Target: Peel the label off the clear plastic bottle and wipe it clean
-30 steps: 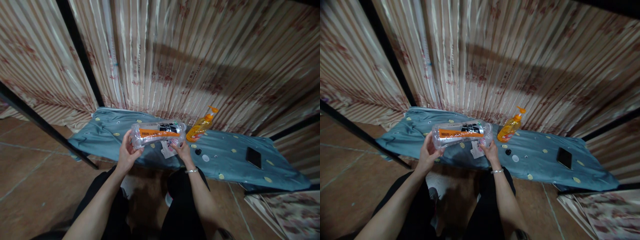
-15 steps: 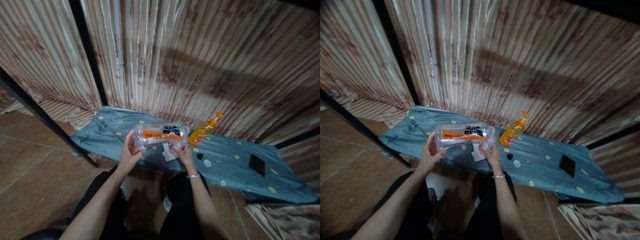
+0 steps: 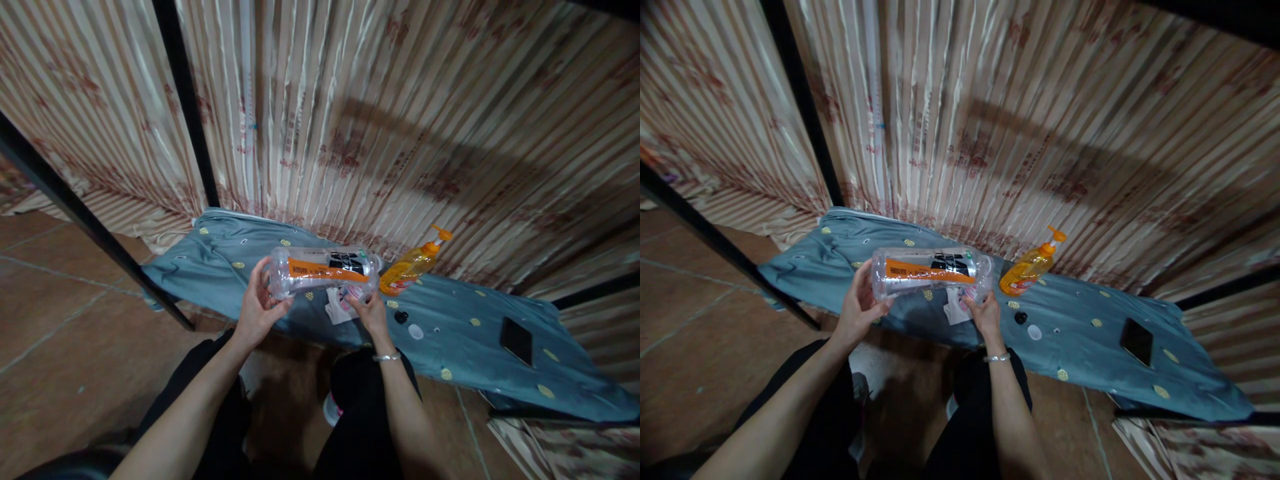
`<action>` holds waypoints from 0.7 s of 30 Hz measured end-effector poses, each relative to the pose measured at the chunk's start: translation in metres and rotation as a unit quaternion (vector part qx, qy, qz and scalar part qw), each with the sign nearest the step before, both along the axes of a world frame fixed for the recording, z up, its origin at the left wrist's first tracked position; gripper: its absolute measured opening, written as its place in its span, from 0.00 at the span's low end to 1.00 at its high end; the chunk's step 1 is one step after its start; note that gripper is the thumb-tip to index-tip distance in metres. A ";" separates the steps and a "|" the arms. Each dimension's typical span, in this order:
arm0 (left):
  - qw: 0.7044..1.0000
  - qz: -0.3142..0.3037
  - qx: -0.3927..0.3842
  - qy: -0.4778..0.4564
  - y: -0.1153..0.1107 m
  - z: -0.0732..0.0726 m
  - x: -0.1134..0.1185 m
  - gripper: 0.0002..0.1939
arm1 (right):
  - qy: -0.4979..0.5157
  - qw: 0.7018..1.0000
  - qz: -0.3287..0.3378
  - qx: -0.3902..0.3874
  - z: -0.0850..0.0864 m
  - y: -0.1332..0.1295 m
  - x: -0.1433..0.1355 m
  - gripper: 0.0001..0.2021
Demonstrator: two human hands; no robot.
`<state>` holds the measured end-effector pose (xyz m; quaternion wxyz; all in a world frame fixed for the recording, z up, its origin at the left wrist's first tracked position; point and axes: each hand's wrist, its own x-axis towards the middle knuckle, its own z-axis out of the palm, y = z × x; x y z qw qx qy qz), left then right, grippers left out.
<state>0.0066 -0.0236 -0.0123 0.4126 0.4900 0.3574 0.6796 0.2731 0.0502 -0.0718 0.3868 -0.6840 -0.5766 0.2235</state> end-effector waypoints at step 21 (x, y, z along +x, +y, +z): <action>1.000 0.008 0.029 -0.003 0.002 0.003 0.001 0.38 | 0.006 1.000 -0.007 0.009 -0.004 0.003 0.001 0.30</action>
